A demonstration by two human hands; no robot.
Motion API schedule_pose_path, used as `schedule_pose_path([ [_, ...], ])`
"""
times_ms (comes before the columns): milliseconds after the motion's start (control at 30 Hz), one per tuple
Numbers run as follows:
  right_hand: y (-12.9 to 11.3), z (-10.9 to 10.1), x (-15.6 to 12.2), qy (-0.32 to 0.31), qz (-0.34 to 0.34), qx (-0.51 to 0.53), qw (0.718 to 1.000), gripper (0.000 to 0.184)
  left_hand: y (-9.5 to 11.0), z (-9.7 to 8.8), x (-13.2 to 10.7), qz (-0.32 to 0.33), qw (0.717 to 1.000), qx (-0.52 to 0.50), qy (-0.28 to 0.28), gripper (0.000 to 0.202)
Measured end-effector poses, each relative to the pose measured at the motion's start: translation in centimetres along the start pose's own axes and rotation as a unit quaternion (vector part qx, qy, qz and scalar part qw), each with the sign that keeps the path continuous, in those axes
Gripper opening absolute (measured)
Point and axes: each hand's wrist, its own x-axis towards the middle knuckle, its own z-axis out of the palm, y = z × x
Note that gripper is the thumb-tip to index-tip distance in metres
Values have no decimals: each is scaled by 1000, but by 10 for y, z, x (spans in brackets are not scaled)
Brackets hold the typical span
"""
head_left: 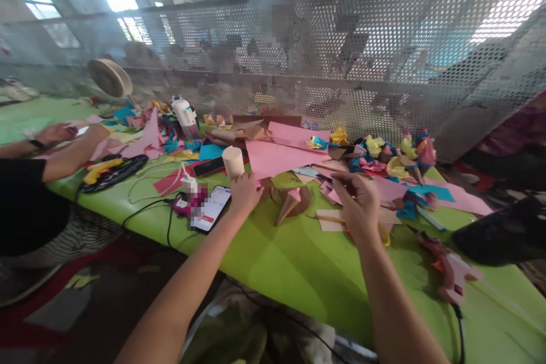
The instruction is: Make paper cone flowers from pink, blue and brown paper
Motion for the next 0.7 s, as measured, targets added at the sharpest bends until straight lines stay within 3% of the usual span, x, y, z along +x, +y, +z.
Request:
schedule_pose_path([
  [300,19,5,-5,-50,10,-4,999,23,-15,-11,-14,-35,999,-36,-8,38],
  [433,22,9,-8,-74,7,-15,997,24,-26,-21,-26,-31,993,-108,25,38],
  [567,21,17,-11,-90,40,20,995,25,-24,-27,-38,30,957,-275,87,44],
  [700,14,25,-14,-154,96,105,978,32,-4,-26,-45,139,911,-370,120,51],
])
